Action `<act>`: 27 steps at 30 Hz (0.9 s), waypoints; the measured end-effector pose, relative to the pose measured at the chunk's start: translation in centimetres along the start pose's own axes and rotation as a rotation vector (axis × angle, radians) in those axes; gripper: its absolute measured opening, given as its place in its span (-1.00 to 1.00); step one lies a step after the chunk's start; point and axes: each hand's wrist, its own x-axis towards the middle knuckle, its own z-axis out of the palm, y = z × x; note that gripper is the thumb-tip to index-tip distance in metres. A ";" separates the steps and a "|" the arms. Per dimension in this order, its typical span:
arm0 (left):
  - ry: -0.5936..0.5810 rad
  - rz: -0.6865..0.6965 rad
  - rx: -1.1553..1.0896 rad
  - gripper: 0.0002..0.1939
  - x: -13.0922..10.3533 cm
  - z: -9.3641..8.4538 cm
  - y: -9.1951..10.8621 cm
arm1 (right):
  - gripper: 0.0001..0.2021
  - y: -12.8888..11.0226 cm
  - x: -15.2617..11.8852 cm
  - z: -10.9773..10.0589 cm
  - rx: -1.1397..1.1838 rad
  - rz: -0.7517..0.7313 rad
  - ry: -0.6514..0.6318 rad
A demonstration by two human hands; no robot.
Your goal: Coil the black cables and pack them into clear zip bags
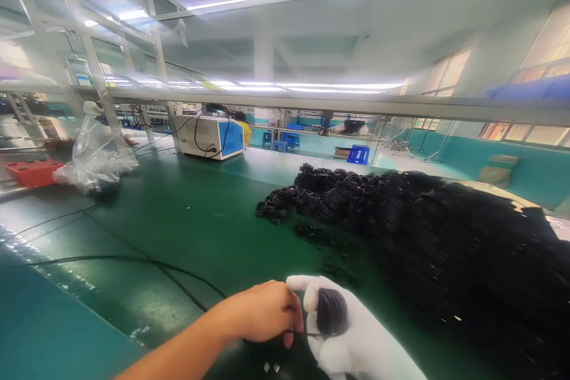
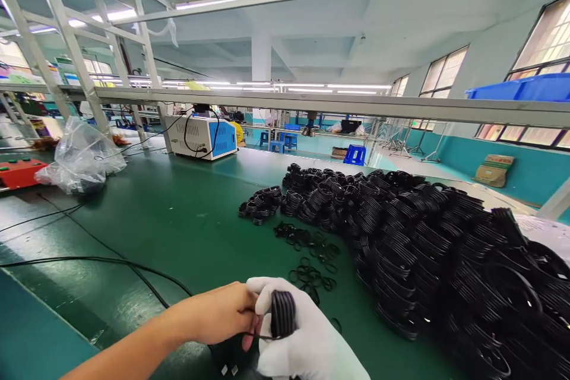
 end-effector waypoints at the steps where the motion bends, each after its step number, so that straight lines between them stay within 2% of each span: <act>1: 0.015 0.010 -0.085 -0.84 -0.4 0.1 0.3 | -0.58 0.1 -0.2 -0.4 0.117 0.017 -0.054; 4: 0.111 0.083 -0.434 -0.84 -1.5 -0.1 1.4 | -0.56 0.8 -0.2 -1.0 0.273 -0.043 -0.121; 6: 0.177 0.124 -0.584 -0.80 -2.0 -0.2 2.1 | -0.55 1.2 -0.1 -0.9 0.308 -0.099 -0.150; 12: 0.336 0.110 -0.703 -0.80 -1.0 1.5 2.7 | -0.55 1.9 0.1 -0.3 0.284 -0.064 -0.181; 16: 0.376 0.133 -0.741 -0.83 0.2 2.5 2.4 | -0.54 1.9 0.0 -0.5 0.266 -0.061 -0.138; 18: 0.454 0.168 -0.656 -0.87 0.1 2.4 2.4 | -0.52 1.7 0.0 -0.6 0.253 -0.057 -0.102; 20: 0.572 0.164 -0.457 -0.91 -0.6 1.9 2.8 | -0.50 1.2 0.0 -0.6 0.242 -0.016 -0.072; 22: 0.633 0.149 -0.223 -0.81 -1.5 1.2 3.6 | -0.48 0.9 0.0 -0.3 0.218 0.056 -0.060; 25: 0.515 0.227 0.018 -0.60 -2.1 0.7 4.8 | -0.57 1.3 0.2 0.0 0.204 0.114 -0.033; 27: 0.444 0.287 0.084 -0.56 -1.7 0.9 5.2 | -0.70 2.2 0.3 -0.1 0.240 0.106 -0.040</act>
